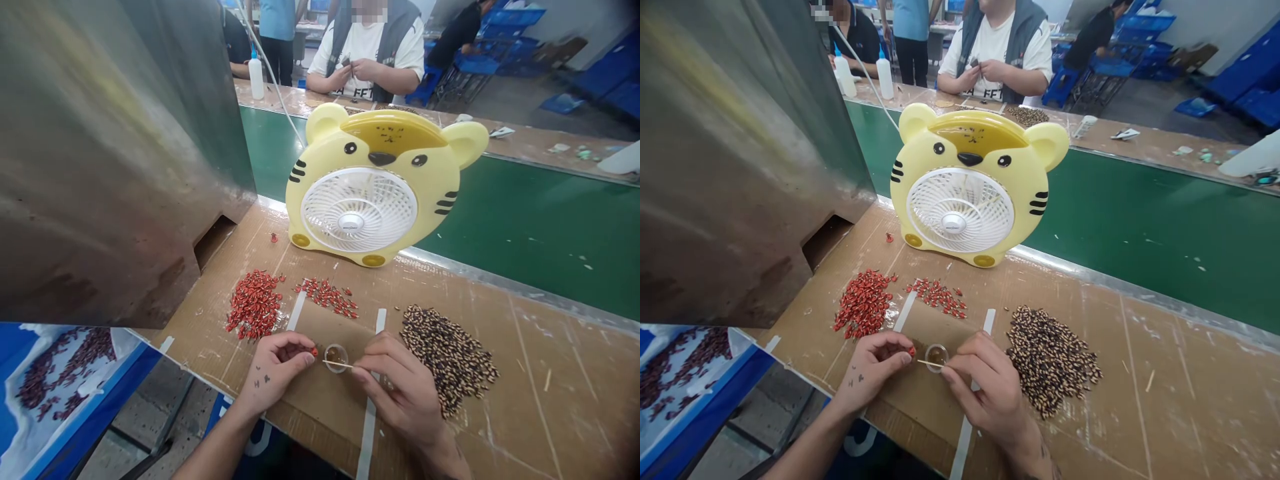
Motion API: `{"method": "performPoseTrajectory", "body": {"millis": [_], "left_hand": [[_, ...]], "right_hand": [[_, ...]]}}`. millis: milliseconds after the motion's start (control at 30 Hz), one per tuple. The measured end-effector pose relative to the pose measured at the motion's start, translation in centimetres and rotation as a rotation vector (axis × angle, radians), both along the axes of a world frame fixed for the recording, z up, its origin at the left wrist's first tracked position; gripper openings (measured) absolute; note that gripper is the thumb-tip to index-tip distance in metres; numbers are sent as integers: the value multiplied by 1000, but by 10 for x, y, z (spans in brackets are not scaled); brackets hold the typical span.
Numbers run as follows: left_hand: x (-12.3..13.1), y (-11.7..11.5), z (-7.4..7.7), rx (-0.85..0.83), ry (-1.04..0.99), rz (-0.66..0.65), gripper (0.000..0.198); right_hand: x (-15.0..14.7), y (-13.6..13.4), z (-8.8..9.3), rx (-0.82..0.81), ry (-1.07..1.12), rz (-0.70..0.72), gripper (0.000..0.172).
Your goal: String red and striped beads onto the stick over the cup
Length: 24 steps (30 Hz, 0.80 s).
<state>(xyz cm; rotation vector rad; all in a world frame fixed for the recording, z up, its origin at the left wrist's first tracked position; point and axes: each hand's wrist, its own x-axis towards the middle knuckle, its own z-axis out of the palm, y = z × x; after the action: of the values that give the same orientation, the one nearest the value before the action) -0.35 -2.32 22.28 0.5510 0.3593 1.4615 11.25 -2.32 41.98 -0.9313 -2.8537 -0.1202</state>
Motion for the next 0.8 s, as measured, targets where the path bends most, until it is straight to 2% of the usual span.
{"method": "performPoseTrajectory", "body": {"millis": [200, 367, 500, 800], "left_hand": [[1, -1, -4, -4, -36, -61, 29], [0, -3, -1, 8, 21, -36, 25], [2, -4, 1, 42, 70, -30, 30], [4, -6, -1, 73, 107, -12, 28]], "right_hand": [[4, 1, 3, 4, -16, -27, 17], [-2, -1, 1, -7, 14, 6, 21], [-5, -2, -3, 6, 29, 1, 20], [-7, -1, -3, 28, 11, -7, 19]]}}
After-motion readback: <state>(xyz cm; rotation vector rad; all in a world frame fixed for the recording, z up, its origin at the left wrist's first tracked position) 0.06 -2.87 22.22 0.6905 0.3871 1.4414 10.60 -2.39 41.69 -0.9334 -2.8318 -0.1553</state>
